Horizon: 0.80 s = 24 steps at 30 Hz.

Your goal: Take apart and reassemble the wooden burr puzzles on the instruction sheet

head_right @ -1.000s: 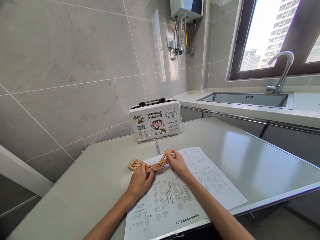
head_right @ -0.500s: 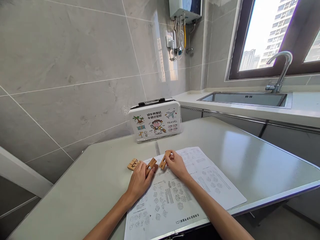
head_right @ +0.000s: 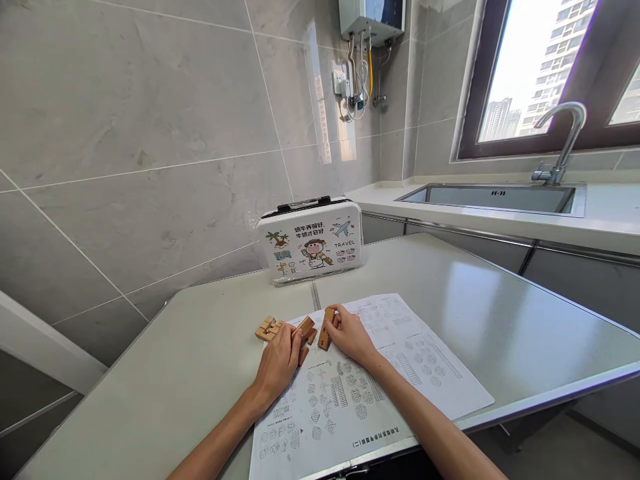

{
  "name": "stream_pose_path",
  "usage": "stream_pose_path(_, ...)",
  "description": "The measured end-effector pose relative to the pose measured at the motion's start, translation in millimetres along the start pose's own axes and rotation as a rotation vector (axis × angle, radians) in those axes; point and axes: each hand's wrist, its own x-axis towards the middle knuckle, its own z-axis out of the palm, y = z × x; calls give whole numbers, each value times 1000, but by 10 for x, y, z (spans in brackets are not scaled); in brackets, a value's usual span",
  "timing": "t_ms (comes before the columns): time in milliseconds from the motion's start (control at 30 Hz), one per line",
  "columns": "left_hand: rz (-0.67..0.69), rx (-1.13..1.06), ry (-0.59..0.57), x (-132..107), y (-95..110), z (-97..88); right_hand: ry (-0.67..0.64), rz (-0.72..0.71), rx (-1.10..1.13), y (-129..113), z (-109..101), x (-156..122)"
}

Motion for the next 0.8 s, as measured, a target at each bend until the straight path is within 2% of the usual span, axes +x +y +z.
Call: stream_pose_path(800, 17, 108, -38, -17, 35, -19, -154, -23, -251, -87, -27, -51)
